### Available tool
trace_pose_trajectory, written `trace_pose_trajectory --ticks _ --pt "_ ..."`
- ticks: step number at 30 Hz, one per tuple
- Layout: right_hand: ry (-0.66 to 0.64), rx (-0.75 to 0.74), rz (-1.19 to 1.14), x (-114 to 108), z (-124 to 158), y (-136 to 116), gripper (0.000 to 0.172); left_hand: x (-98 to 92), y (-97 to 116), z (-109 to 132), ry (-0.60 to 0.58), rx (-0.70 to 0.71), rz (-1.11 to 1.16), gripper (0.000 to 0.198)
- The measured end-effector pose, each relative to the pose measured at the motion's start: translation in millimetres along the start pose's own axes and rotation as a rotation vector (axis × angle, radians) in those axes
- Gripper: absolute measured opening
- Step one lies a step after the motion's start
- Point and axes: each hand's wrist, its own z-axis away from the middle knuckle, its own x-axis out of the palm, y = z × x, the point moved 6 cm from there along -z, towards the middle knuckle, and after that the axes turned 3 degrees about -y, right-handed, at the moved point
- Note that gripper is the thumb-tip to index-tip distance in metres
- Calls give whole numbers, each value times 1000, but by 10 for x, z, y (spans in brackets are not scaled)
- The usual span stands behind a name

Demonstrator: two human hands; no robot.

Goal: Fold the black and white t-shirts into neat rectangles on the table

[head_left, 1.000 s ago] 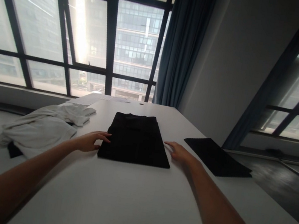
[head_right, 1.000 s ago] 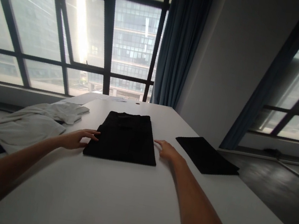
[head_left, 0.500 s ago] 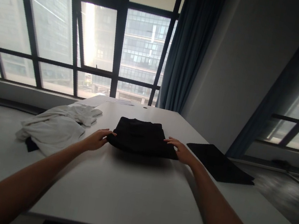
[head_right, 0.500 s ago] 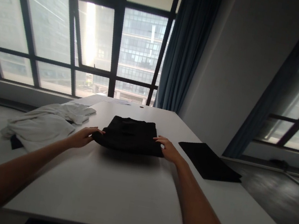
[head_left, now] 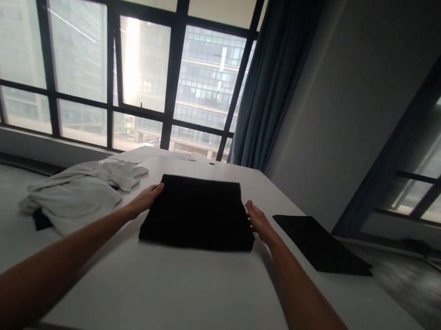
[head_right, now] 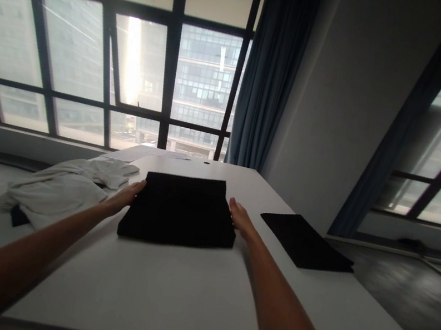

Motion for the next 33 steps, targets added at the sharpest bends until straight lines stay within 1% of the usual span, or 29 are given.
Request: trace_pose_trajectory --ticks 1,2,3,4,5,8,10,11,12,14,16,17,18,20,21,22,23,25,27,29,33 --pt "-14 44 74 74 -32 72 64 19 -166 -40 -39 -77 -76 89" --pt "-40 63 146 136 -53 125 61 31 -295 -64 -78 -119 -145 96" --pt "-65 61 208 181 -61 155 59 38 -378 -76 -109 -121 -208 100" --pt "-87 43 255 208 -60 160 57 44 -411 -80 -130 -84 -265 102" --pt "-103 21 289 218 -50 146 55 49 -407 -77 -139 -33 -315 99" --pt "-90 -88 327 154 4 -5 43 62 -258 -38 -109 136 -412 80" --pt "-66 -176 337 86 51 -131 42 64 -124 3 -72 250 -442 69" --pt "-58 -201 355 59 75 -172 43 62 -79 24 -54 282 -465 63" --pt "-59 -196 387 44 97 -187 45 59 -61 41 -46 283 -504 60" --pt "-110 -99 505 68 141 -142 48 62 -89 73 -59 209 -636 56" --pt "-157 10 671 136 198 -92 49 76 -124 120 -84 122 -764 54" --pt "-135 27 748 170 227 -106 49 89 -108 153 -72 114 -812 52" --pt "-84 7 808 210 254 -155 49 115 -62 191 -45 142 -845 50" --pt "32 -129 852 334 313 -316 50 235 71 284 -5 284 -865 47" --pt "43 -210 847 430 343 -386 52 336 124 334 -25 369 -864 49" --pt "6 -270 835 544 367 -424 54 453 145 381 -79 436 -857 52" --pt "-74 -299 825 665 383 -424 57 573 124 418 -164 461 -848 56" --pt "-253 -262 814 860 401 -333 60 753 -11 459 -335 404 -850 62" --pt "-359 -187 803 945 404 -215 61 807 -159 474 -426 317 -856 67" --pt "-381 -169 790 953 393 -153 63 760 -246 472 -440 261 -865 71" --pt "-386 -172 778 916 348 -103 66 570 -309 444 -397 123 -918 77"
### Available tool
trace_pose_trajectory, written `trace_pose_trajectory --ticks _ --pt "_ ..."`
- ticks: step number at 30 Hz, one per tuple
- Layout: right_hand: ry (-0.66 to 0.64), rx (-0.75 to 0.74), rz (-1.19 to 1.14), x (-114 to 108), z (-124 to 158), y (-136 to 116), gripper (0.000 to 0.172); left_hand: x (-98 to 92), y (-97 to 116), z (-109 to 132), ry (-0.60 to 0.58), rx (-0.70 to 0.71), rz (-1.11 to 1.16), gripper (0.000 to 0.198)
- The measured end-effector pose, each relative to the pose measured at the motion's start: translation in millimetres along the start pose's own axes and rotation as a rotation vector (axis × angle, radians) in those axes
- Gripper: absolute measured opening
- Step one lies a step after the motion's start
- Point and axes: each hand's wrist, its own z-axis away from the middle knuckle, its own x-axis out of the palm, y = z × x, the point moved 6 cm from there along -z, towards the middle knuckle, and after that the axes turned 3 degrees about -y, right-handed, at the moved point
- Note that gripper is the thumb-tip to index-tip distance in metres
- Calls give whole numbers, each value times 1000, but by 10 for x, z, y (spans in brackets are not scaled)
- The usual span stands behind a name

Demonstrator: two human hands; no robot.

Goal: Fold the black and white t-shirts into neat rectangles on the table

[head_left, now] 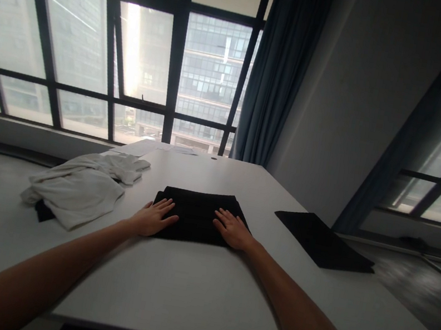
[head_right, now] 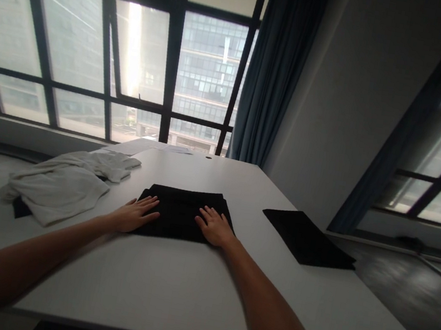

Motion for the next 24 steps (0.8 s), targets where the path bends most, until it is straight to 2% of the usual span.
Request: trace_pose_trajectory --ticks 3,6,9,11,13,15,17,19,21,24 --pt "42 137 6 -19 -27 180 70 -29 -17 11 -4 -16 6 79" --pt "148 318 5 -81 -42 460 73 -16 3 6 10 -13 19 82" --pt "248 357 -85 -206 -102 673 71 8 5 0 24 -29 21 81" --pt "275 387 -258 -313 -172 784 74 25 1 -7 24 -26 27 80" --pt "208 459 -525 -378 -265 864 74 32 -12 -19 29 -20 39 80" --pt "-5 538 -789 -360 -367 864 62 30 -31 -33 38 -10 53 81" --pt "-262 583 -959 -319 -445 794 53 26 -52 -46 36 5 68 82" --pt "-407 571 -1043 -308 -521 728 49 20 -72 -56 32 21 88 84" --pt "-415 522 -1090 -313 -613 700 43 15 -96 -64 32 30 108 84" --pt "-361 461 -1096 -302 -732 720 34 25 -144 -87 47 37 125 82"
